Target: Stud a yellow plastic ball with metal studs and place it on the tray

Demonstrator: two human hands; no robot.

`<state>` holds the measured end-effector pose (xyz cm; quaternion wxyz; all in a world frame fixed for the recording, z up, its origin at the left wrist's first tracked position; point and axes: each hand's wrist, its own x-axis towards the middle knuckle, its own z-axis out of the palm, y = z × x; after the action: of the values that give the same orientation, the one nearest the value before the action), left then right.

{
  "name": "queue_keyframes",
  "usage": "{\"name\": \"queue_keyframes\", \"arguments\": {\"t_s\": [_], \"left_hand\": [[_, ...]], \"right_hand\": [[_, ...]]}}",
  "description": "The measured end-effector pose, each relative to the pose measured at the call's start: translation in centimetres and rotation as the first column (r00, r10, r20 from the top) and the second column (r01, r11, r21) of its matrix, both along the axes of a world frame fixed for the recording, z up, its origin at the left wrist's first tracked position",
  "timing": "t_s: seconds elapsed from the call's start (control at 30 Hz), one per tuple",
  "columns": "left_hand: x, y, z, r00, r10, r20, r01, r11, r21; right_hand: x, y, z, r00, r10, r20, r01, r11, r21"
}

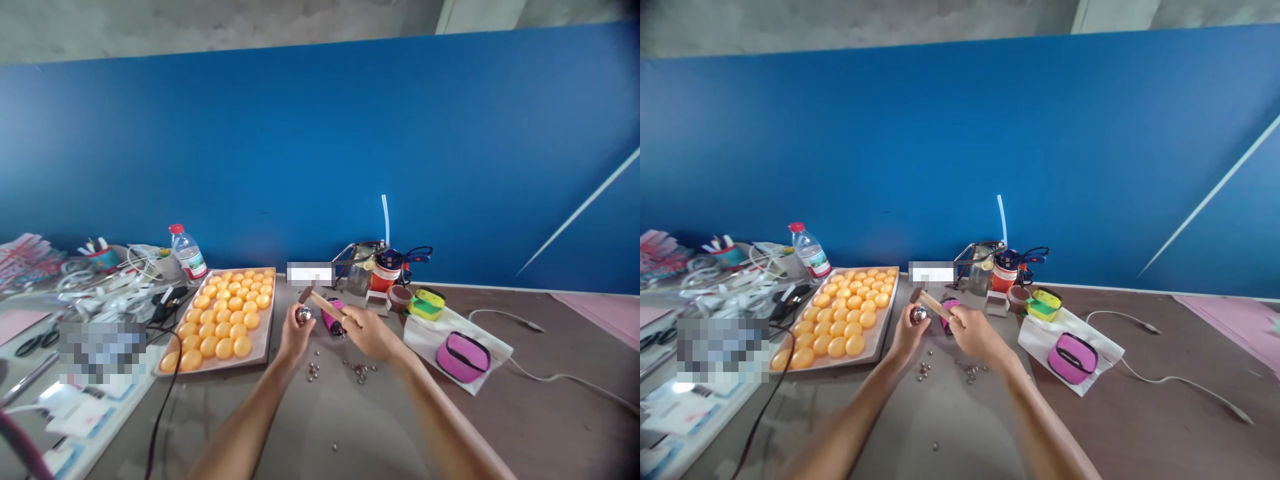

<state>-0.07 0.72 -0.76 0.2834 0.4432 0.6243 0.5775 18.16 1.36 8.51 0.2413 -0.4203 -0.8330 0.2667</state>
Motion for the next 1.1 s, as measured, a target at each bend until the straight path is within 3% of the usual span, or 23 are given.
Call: {"name": "queue_keyframes", "arguments": {"t_s": [0.17,0.23,0.33,0.53,0.77,0.97,1.1], "left_hand": [[0.0,0.1,0.1,0.992,-0.046,0.119,0.048,0.999,-0.016],[0.1,0.0,0.4,0.989,-0.035,0.147,0.037,0.999,-0.008],[0.1,-0.2,1.1,0.987,0.017,0.162,-0.017,1.000,-0.003],[0.0,-0.4,1.4,0.955,-0.026,0.296,0.036,0.999,-0.031],[-0.2,-0.3,0.7,0.962,-0.086,0.258,0.082,0.996,0.026],[-0.2,-0.1,0.6,0.970,-0.016,0.241,0.024,0.999,-0.029],[-0.2,-0.1,0.8,0.969,-0.022,0.244,0.031,0.999,-0.033]], "right_hand": [[-0.9,0.3,-1.7,0.988,-0.094,0.126,0.102,0.993,-0.054],[-1.0,0.5,-1.8,0.990,-0.094,0.105,0.100,0.994,-0.051],[-0.7,0.2,-0.7,0.996,-0.091,0.002,0.091,0.996,0.006],[-0.5,-1.0,1.1,0.991,-0.098,-0.092,0.104,0.993,0.062],[-1.3,-0.5,-1.2,0.990,-0.081,0.113,0.084,0.996,-0.020],[-1.0,-1.0,0.2,0.997,-0.069,-0.045,0.071,0.997,0.041],[-1.6,-0.9,-1.0,0.996,-0.074,0.056,0.074,0.997,0.005]]}}
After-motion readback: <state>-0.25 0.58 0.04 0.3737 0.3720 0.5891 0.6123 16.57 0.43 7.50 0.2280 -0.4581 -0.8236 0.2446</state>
